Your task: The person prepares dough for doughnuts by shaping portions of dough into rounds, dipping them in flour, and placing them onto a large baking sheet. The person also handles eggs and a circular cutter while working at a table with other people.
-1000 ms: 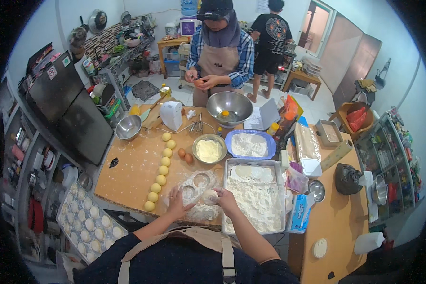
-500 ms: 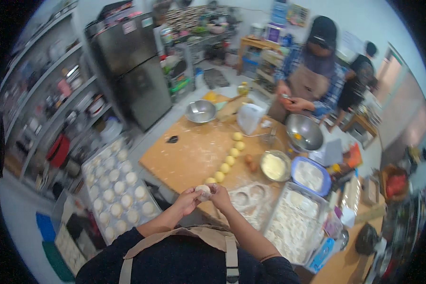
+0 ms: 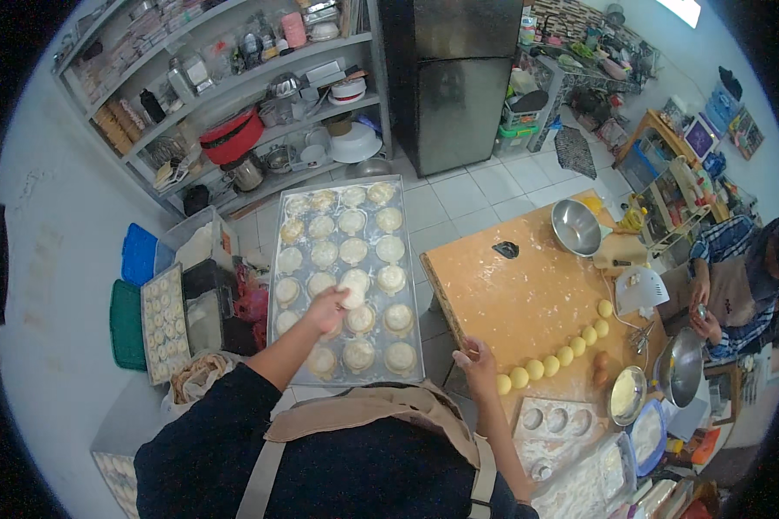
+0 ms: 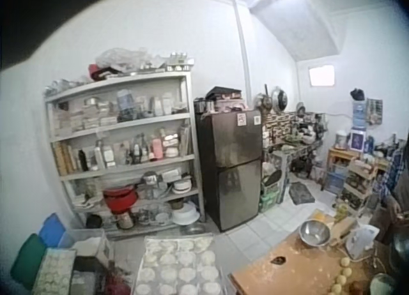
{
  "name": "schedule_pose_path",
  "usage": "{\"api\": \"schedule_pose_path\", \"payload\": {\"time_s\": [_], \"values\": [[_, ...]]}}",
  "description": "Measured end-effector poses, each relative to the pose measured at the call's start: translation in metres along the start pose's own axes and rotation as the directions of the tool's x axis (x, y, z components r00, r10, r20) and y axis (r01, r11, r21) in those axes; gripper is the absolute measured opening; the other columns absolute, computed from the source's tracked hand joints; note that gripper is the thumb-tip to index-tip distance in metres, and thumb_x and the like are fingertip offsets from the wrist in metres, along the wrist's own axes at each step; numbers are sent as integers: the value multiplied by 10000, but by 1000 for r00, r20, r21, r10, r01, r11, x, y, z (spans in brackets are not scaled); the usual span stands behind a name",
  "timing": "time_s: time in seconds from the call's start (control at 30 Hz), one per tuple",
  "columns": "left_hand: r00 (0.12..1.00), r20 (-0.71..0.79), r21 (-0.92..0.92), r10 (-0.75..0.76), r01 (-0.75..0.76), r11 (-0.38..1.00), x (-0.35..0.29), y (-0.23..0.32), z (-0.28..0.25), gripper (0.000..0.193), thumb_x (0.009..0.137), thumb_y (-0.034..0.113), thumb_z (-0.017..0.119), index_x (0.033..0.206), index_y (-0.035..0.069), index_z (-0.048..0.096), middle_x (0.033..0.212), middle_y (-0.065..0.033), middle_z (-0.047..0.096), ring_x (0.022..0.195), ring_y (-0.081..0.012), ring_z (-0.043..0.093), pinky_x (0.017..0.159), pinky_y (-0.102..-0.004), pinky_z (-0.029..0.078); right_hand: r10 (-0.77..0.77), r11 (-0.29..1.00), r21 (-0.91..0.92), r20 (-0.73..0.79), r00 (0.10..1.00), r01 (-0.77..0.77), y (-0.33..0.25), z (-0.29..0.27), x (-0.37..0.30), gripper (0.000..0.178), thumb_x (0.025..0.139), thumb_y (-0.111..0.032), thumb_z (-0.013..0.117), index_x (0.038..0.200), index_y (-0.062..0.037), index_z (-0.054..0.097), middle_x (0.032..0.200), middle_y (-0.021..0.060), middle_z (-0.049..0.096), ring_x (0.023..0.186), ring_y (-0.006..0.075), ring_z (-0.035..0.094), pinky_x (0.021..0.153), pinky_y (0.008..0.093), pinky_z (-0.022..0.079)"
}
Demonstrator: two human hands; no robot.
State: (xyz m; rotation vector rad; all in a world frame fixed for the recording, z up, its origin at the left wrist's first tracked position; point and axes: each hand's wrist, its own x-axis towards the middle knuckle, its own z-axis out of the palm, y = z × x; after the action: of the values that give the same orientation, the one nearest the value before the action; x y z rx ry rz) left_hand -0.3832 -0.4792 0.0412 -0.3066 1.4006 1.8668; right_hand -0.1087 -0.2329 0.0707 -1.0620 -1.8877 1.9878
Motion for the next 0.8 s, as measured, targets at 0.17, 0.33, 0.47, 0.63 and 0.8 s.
{"api": "schedule_pose_path", "payload": {"time_s": [0.17,0.33,0.47,0.63,0.8], "values": [[994,-4,13,113,-113,994,68,33,-47,291,889,95,617,1150,18,512,1103,-91,609,1022,-215,606,887,-353,496,90,996,-5,-71,993,-91,5,-3,-13,399,805,-91,696,1168,1,556,1084,108,604,950,161,579,737,282,509],[992,92,96,83,-91,991,119,36,13,294,867,57,636,1139,-4,541,1061,-110,628,947,-204,634,821,-343,530,138,990,8,-182,974,-139,6,-10,-36,377,805,-80,687,1153,-1,566,1062,106,622,916,172,595,752,281,500],[993,113,263,46,-74,962,156,33,37,310,856,67,644,1144,10,545,1047,-96,630,926,-205,637,795,-334,529,188,981,-3,-247,951,-195,7,-10,-57,376,801,-78,691,1149,-2,570,1084,115,623,931,180,603,781,291,498],[981,194,293,-6,-52,955,186,31,58,300,854,57,642,1134,3,549,1040,-98,629,923,-207,638,781,-343,528,217,976,59,-314,924,-209,36,-25,-87,381,798,-53,697,1153,-2,568,1105,119,624,980,184,602,806,304,499],[972,231,385,-46,-48,922,199,42,61,283,867,50,609,1134,-25,553,1048,-124,630,948,-237,641,800,-369,537,269,963,118,-414,870,-242,35,-30,-111,371,794,-41,696,1142,3,574,1068,106,631,944,172,604,790,291,495]]}}
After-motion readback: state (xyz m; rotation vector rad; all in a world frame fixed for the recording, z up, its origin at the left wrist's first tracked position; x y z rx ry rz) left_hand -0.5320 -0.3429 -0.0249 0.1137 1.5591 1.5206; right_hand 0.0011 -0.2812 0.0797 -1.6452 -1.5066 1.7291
